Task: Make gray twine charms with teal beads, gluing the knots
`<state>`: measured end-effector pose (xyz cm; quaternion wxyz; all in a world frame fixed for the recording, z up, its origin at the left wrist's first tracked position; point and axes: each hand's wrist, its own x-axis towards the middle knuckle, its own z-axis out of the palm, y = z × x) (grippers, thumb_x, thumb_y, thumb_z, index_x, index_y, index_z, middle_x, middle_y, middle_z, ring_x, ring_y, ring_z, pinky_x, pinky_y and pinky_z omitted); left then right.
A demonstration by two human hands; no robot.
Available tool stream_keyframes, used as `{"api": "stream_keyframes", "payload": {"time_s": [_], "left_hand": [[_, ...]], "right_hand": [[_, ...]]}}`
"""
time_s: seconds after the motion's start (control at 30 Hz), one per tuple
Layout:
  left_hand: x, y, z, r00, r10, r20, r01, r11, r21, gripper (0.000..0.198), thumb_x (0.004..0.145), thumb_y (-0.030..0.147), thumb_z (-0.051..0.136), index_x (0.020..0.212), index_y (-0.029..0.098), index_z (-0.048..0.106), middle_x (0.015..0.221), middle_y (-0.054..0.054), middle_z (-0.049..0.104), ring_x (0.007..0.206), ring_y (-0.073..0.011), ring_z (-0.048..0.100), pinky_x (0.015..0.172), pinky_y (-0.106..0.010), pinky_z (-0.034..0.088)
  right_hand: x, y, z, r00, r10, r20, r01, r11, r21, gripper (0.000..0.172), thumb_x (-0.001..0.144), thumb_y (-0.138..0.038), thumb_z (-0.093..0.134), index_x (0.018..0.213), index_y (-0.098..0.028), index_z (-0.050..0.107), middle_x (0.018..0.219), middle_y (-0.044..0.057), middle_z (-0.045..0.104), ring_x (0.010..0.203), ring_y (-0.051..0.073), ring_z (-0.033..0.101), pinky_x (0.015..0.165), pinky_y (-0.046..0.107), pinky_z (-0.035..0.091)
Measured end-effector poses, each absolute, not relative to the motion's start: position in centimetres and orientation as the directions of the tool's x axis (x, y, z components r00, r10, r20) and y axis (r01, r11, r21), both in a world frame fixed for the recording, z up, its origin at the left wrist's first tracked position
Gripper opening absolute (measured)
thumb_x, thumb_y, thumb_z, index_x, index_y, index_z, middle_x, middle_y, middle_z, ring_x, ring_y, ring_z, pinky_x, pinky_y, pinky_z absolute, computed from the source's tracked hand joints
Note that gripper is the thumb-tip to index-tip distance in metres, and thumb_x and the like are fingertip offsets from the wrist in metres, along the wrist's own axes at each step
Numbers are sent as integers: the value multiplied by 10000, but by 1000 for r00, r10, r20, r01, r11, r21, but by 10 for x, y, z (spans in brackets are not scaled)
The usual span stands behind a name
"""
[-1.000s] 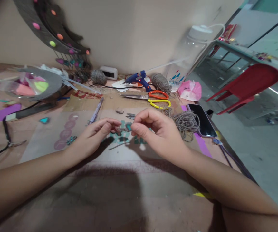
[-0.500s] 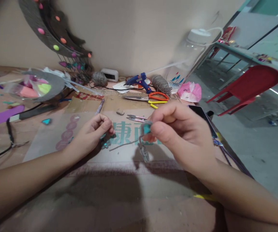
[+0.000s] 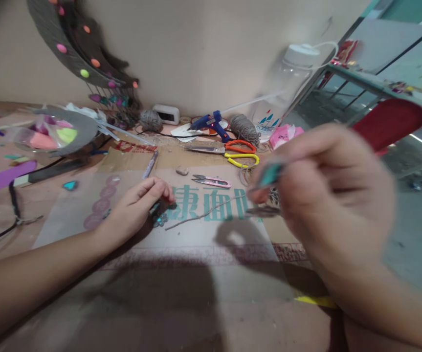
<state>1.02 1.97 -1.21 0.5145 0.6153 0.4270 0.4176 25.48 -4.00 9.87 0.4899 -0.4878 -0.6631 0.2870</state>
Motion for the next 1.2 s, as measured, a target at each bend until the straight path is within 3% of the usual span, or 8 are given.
{"api": "stream_keyframes", "payload": {"time_s": [0.07, 0.17, 0.3, 0.5, 0.67, 0.83, 0.97, 1.2], "left_hand": [[10, 17, -11, 290, 952, 94, 147, -141, 979, 330, 1006, 430, 493, 811, 194, 615, 825, -22, 639, 842, -171, 616, 819, -310, 487], [12, 15, -10, 343, 931, 123, 69, -156, 985, 149, 948, 298, 572, 1030, 187, 628, 1049, -66, 699, 997, -196, 665, 926, -346, 517], [14, 13, -9, 540, 834, 112, -6, -130, 992, 426, 845, 116, 502, 1243, 196, 634, 1336, -90, 687, 1214, -229, 654, 1097, -413, 486], [11, 13, -13, 612, 787, 73, 58, -136, 989, 543, 779, 89, 488, 1241, 257, 717, 1245, -34, 755, 1151, -258, 704, 1068, -454, 533], [12, 12, -15, 622, 779, 80, 67, -155, 986, 596, 755, 87, 555, 1316, 255, 669, 1329, -51, 711, 1215, -267, 673, 1091, -454, 512], [14, 11, -8, 648, 760, 49, 154, -193, 969, 460, 855, 228, 643, 1314, 208, 656, 1213, -88, 756, 1009, -226, 728, 949, -388, 581], [14, 11, -8, 632, 774, 35, 162, -177, 971, 463, 864, 350, 711, 1307, 222, 671, 1235, -83, 750, 1076, -245, 715, 984, -383, 559], [13, 13, -13, 605, 796, 0, 193, -146, 970, 382, 902, 395, 680, 1249, 242, 729, 1177, -71, 782, 1072, -274, 723, 1012, -448, 545]], "right_hand": [[248, -32, 88, -82, 914, 396, 305, 402, -864, 167, 907, -422, 716, 858, -275, 653, 730, 4, 667, 618, 143, 607, 596, 290, 503], [235, -20, 71, -215, 931, 294, 294, 349, -890, 182, 896, -359, 733, 799, -233, 647, 709, -12, 649, 616, 115, 599, 578, 235, 496], [225, -11, 54, -259, 949, 182, 276, 254, -927, 268, 891, -427, 723, 783, -204, 619, 667, -21, 599, 587, 102, 550, 557, 221, 472], [221, -7, 47, -256, 958, 131, 201, 186, -962, 356, 875, -524, 710, 787, -205, 581, 636, -34, 567, 555, 97, 525, 541, 228, 468], [222, -4, 44, -211, 963, 166, 183, 205, -962, 344, 854, -510, 740, 795, -207, 587, 631, -43, 568, 544, 94, 531, 531, 223, 461], [223, -4, 42, -209, 959, 189, 173, 227, -959, 331, 868, -500, 732, 802, -206, 594, 638, -43, 570, 553, 90, 534, 535, 215, 461], [222, -5, 42, -211, 963, 169, 190, 210, -959, 355, 856, -531, 731, 800, -211, 589, 637, -42, 575, 547, 98, 553, 535, 226, 474], [222, -3, 41, -194, 966, 171, 190, 208, -960, 349, 853, -525, 739, 800, -211, 594, 636, -35, 596, 551, 102, 566, 527, 226, 469]]}}
